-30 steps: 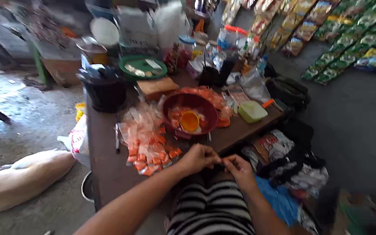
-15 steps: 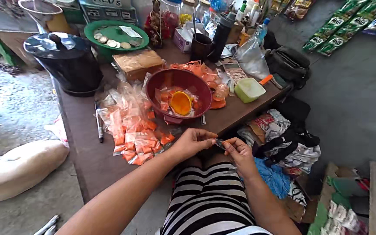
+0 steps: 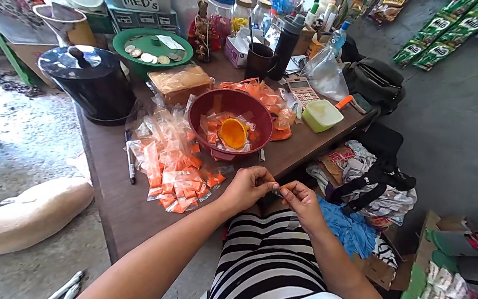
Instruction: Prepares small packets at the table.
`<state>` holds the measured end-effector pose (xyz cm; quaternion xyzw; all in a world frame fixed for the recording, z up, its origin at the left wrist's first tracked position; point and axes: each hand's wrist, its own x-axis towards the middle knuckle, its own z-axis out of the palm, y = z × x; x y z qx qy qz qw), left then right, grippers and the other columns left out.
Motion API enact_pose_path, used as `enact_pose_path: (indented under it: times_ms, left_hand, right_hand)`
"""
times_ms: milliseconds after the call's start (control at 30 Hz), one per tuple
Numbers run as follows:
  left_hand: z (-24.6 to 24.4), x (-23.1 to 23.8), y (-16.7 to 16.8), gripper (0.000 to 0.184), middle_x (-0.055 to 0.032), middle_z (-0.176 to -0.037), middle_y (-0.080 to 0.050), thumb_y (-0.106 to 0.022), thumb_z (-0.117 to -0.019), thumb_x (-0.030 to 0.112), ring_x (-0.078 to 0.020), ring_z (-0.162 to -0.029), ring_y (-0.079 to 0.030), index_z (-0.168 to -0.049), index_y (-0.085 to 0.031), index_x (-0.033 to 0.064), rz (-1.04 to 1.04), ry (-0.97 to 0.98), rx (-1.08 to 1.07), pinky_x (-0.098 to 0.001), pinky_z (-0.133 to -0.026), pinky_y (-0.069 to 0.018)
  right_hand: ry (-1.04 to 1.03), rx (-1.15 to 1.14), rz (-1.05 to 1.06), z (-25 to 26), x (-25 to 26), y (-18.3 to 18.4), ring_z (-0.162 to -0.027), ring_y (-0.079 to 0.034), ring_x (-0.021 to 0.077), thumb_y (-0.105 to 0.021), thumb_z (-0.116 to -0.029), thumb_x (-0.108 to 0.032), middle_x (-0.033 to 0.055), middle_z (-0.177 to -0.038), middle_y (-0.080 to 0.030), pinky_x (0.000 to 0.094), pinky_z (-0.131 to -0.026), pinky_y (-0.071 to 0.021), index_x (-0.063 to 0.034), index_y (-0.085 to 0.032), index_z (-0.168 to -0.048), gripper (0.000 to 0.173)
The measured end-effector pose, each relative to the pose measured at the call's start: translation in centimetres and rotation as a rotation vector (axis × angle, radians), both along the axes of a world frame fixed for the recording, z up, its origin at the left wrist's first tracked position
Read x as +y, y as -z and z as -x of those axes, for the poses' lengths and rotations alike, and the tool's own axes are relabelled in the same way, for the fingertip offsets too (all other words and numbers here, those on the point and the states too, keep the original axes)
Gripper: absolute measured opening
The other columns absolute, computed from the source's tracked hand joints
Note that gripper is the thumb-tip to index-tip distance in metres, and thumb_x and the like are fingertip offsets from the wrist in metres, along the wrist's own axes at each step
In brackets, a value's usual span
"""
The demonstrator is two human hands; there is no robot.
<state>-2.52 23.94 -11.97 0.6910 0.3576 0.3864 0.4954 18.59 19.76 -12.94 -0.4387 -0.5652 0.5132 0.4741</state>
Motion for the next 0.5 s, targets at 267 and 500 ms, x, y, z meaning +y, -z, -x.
enact_pose_path:
  times_ms: [267, 500]
  left_hand:
    - [-0.6, -0.2, 1.0, 0.038, -0.0051, -0.072, -0.053, -0.047, -0.1090, 0.025, -0.0099, -0.066, -0.053, -0.082, -0.060, 0.0027, -0.412, -0.025, 0.097, -0.0217, -0.063, -0.0454]
    - [-0.2, -0.2, 0.3, 0.014, -0.0013, -0.082, -0.070, -0.071, -0.0959, 0.013, -0.0015, -0.070, -0.067, -0.093, -0.069, -0.0006, -0.121, 0.103, -0.142, -0.0167, -0.068, -0.0579]
  right_hand:
    - [-0.055, 0.011, -0.100, 1.0, -0.3, -0.3, -0.070, -0.061, -0.0031, -0.064, -0.0994, -0.010, -0.0056, -0.085, -0.070, 0.0133, -0.064, -0.0515, -0.0044, -0.070, -0.103, 0.009]
    - [-0.023, 0.019, -0.117, 0.9, -0.5, -0.1, -0.068, -0.061, -0.0033, -0.064, -0.0994, -0.008, -0.0047, -0.085, -0.070, 0.0121, -0.061, -0.0501, -0.0041, -0.070, -0.103, 0.008]
